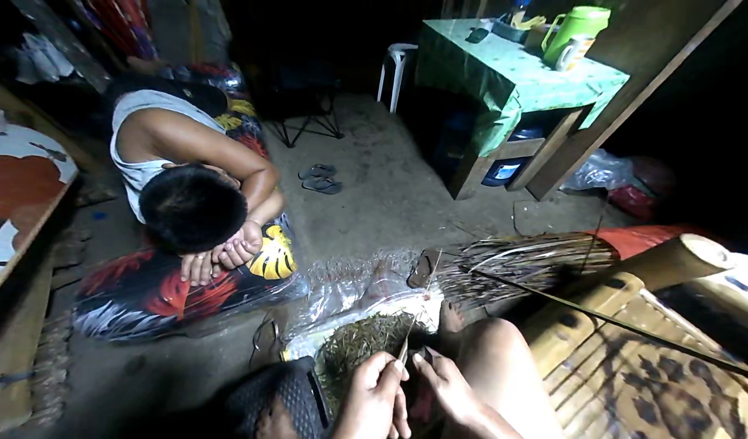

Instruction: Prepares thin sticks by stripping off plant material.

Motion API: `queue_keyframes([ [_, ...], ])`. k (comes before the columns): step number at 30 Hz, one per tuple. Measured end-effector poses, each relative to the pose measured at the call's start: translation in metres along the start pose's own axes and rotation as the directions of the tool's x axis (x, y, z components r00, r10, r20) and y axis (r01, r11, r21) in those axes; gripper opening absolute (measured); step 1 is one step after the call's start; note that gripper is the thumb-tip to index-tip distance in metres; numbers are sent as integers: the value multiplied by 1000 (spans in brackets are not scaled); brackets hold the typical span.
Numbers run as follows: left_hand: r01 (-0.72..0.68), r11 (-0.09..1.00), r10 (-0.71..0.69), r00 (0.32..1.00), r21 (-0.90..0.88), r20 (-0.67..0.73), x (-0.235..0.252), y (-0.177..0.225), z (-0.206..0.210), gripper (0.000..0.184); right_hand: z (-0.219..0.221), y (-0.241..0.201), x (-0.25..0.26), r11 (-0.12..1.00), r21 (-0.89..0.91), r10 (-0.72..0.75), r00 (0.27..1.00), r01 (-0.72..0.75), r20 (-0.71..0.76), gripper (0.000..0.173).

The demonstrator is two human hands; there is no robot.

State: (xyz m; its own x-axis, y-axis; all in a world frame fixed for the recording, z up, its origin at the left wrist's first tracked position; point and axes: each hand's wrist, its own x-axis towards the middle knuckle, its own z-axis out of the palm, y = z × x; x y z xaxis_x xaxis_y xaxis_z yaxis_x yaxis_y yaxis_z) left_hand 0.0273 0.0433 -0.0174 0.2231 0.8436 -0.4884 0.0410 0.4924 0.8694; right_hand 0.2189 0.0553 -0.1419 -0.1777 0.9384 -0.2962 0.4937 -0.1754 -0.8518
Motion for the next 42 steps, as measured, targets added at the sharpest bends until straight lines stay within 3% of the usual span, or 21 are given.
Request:
queue_keyframes([
  [3,-13,1000,13,1000,12,1,1,-2,0,21,-2,0,5,935,-290,-223,974,206,-29,52],
  [5,-13,1000,14,1000,12,-3,3,-2,-1,21,-3,-1,11,897,-310,-358,930,316,-88,52],
  [6,-12,1000,12,1000,13,-6,3,-2,-2,21,-4,-3,13,907,-230,-387,913,353,-127,53],
  [8,-15,1000,15,1000,3,-13,3,-2,-3,21,-7,-11,13,915,127,-348,907,384,-236,51],
  [10,-20,1000,20,1000,0,-15,3,-3,-4,21,-8,-25,13,750,568,-204,935,340,-290,43],
  [12,-24,1000,24,1000,7,-16,3,-2,-4,21,-8,-38,10,611,758,-106,972,229,-208,44],
  [14,-19,1000,19,1000,12,-10,2,-2,-5,21,-9,-44,1,678,705,-161,978,208,-133,36],
  [16,-16,1000,16,1000,21,4,3,-3,-6,21,-6,-50,-6,753,587,-293,950,298,-107,25],
  [18,-7,999,6,999,33,31,3,-4,-5,22,0,-56,-8,744,555,-360,923,373,-138,15],
  [25,13,999,-13,1000,39,3,-1,-2,-3,22,-7,-64,2,746,554,-297,929,369,-220,9],
  [26,13,1000,-13,1000,27,-10,-1,-1,-3,23,-9,-62,2,769,516,-333,925,377,-181,13],
  [28,5,1000,-5,1000,-6,-18,0,0,-5,24,-9,-53,0,812,414,-416,905,412,-86,47],
  [30,2,999,-3,1000,-36,-5,0,0,-6,25,-4,-50,-4,831,288,-479,876,476,-64,64],
  [33,-2,999,4,1000,-52,29,3,-4,-6,26,1,-51,-9,807,7,-588,804,591,-89,56],
  [36,9,997,-6,999,-76,49,3,-3,-6,26,2,-43,-1,733,-119,-680,718,670,-150,53],
  [42,32,995,-25,997,-90,78,2,-3,-7,25,-12,-34,15,773,-123,-632,737,622,-242,49],
])
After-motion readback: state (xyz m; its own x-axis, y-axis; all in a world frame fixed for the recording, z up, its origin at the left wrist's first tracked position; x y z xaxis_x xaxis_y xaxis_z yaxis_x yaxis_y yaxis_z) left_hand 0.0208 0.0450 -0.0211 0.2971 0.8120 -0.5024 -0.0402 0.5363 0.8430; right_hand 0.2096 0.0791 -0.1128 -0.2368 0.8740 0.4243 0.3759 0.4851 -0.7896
